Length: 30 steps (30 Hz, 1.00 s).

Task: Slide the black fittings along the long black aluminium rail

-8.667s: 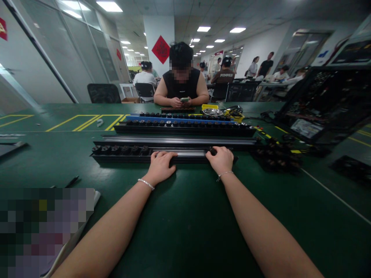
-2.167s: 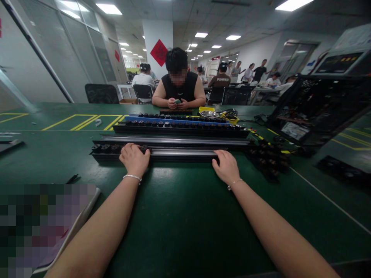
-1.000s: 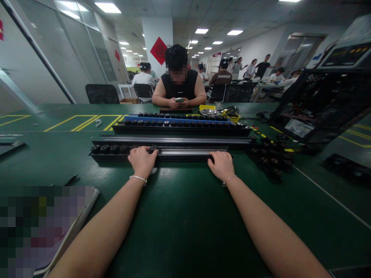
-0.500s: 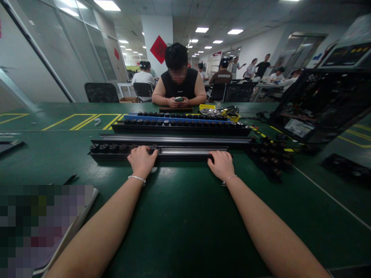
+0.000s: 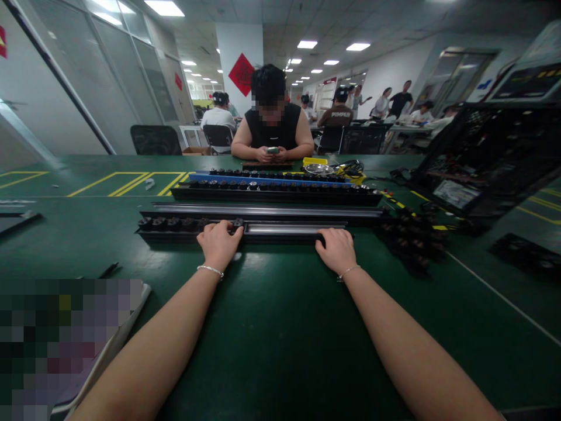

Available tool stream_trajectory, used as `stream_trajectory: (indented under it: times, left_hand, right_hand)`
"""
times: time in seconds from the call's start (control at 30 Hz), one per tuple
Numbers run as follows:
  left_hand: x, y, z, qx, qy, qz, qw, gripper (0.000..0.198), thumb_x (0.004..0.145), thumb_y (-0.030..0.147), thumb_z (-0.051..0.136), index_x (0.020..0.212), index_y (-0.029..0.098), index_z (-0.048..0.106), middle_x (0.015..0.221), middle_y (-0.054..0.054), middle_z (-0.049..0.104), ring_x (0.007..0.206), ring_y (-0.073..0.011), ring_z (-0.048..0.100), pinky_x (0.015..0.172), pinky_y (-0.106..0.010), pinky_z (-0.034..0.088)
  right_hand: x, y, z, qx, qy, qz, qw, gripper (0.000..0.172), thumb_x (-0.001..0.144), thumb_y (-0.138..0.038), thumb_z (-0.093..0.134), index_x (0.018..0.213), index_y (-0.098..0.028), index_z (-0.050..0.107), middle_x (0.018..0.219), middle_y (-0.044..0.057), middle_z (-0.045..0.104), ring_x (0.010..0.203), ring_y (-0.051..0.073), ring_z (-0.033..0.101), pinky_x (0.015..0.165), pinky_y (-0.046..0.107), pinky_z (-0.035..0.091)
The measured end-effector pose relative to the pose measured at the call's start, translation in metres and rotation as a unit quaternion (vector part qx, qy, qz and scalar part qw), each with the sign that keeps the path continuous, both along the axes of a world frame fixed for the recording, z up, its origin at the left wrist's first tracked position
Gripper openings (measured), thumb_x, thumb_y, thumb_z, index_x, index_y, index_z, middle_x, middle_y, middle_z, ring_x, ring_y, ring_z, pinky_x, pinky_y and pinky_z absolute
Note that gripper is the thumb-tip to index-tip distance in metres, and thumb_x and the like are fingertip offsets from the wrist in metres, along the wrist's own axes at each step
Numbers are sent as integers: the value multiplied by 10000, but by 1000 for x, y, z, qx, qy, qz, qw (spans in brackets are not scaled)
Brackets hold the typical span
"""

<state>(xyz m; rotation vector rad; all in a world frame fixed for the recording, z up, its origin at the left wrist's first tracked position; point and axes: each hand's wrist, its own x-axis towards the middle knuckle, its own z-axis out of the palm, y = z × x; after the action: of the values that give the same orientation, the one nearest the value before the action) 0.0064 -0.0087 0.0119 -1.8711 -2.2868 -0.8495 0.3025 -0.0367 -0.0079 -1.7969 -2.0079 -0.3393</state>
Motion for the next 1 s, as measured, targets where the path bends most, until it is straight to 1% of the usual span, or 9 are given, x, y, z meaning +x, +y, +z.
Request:
stream_trajectory:
  times: [0.23, 0.43, 0.5, 0.6, 0.7, 0.83, 1.0]
  left_hand:
    - [0, 1, -2, 3, -3, -5, 1000, 334, 781, 517, 507, 921, 247, 648, 979, -78, 687, 1089, -301, 492, 896, -447, 324]
    - [2, 0, -1, 1, -2, -13, 1000, 325, 788, 513, 504, 910, 251, 654, 983, -78, 682, 1095, -291, 494, 904, -438, 322]
    - [2, -1, 0, 2, -4, -19, 1000, 315, 788, 506, 508, 903, 253, 658, 983, -76, 681, 1102, -287, 492, 904, -438, 321]
    - [3, -1, 1, -1, -7, -27, 1000, 298, 788, 490, 515, 904, 256, 658, 990, -69, 681, 1113, -280, 487, 914, -439, 309]
    - [4, -2, 2, -10, -6, -27, 1000, 299, 791, 488, 515, 917, 259, 659, 1013, -68, 681, 1123, -277, 481, 924, -437, 298]
    - [5, -2, 0, -7, 0, -36, 999, 290, 797, 473, 508, 917, 261, 665, 1006, -66, 687, 1119, -270, 484, 923, -433, 296]
    - [4, -1, -2, 9, 2, -53, 999, 292, 810, 455, 486, 910, 254, 674, 1002, -68, 692, 1114, -272, 487, 919, -443, 293]
  right_hand:
    - [0, 0, -2, 14, 10, 4, 1000, 292, 829, -286, 449, 1029, -173, 630, 987, 80, 661, 953, 230, 532, 943, 394, 289]
    - [0, 0, -4, 22, 28, 8, 999, 323, 807, -262, 453, 1068, -157, 610, 1062, 98, 648, 1022, 233, 526, 998, 414, 275]
    - [1, 0, -6, 29, 39, 0, 999, 337, 783, -237, 457, 1075, -156, 604, 1087, 104, 638, 1058, 235, 513, 1027, 428, 251]
    - [5, 1, -7, 41, 59, -33, 997, 363, 741, -194, 453, 1070, -156, 603, 1106, 111, 623, 1087, 245, 494, 1054, 462, 218]
    - [11, 2, -7, 43, 81, -62, 994, 386, 713, -157, 442, 1063, -154, 604, 1090, 116, 620, 1079, 249, 491, 1050, 479, 228]
    - [17, 3, -8, 38, 98, -61, 993, 407, 690, -121, 423, 1052, -154, 607, 1067, 111, 623, 1063, 241, 495, 1035, 465, 257]
    - [16, 4, -8, 35, 101, -58, 993, 405, 681, -106, 418, 1036, -148, 609, 1062, 111, 622, 1061, 237, 495, 1039, 463, 254]
